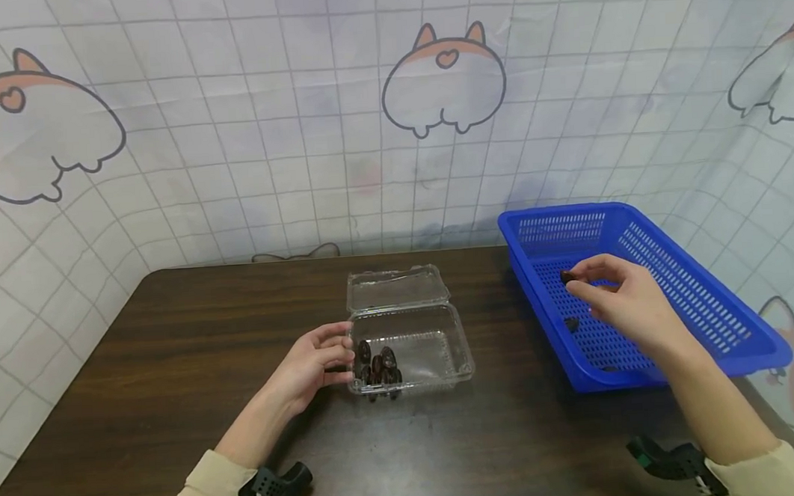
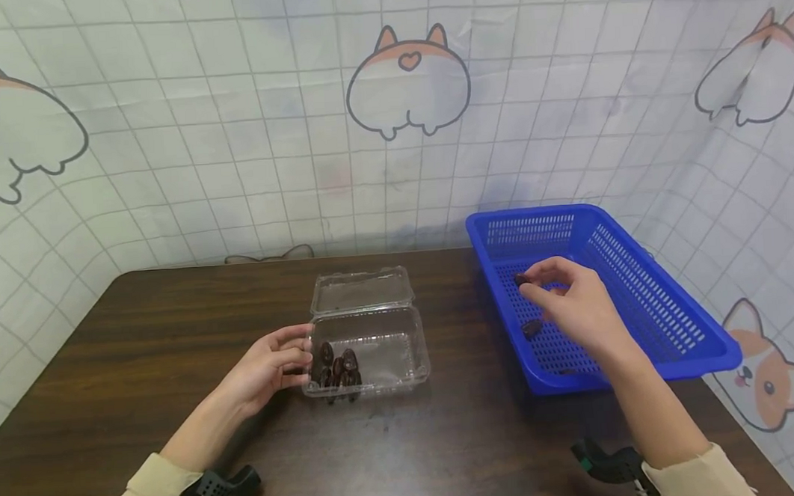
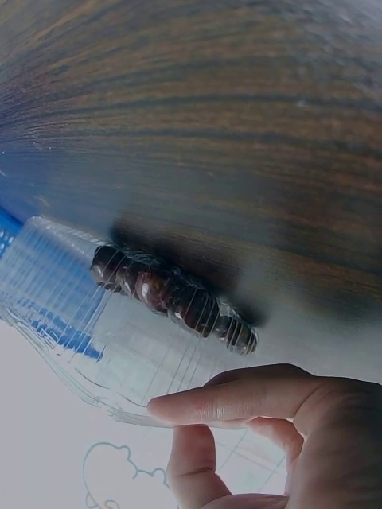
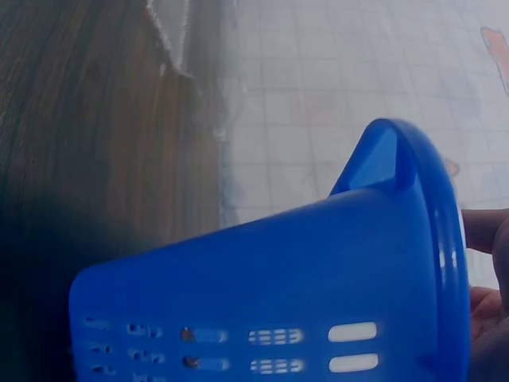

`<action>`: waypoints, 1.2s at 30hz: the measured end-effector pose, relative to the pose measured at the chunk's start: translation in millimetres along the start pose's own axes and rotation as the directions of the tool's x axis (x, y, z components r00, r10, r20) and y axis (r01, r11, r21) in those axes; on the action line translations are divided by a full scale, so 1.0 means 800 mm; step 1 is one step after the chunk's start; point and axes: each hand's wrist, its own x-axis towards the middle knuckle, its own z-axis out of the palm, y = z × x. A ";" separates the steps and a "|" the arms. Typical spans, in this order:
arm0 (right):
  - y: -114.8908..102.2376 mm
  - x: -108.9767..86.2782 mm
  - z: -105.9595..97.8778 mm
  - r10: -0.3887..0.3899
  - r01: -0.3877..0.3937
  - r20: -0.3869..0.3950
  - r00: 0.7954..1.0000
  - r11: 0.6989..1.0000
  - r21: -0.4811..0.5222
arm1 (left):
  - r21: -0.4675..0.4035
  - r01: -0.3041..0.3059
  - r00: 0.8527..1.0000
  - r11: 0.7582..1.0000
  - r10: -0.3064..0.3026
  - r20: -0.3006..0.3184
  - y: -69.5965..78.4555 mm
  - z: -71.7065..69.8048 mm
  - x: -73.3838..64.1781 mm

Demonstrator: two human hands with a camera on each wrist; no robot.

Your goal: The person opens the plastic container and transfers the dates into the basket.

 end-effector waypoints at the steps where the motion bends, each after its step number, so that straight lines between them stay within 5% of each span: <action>1: 0.002 0.000 0.000 0.000 0.000 0.002 1.000 1.000 0.002 | 0.000 0.003 1.000 1.000 -0.003 -0.002 -0.001 0.000 -0.001; 36: 0.028 -0.018 -0.015 0.033 -0.025 0.062 0.998 0.991 -0.128 | 0.001 0.008 1.000 1.000 -0.008 -0.005 0.000 -0.001 0.002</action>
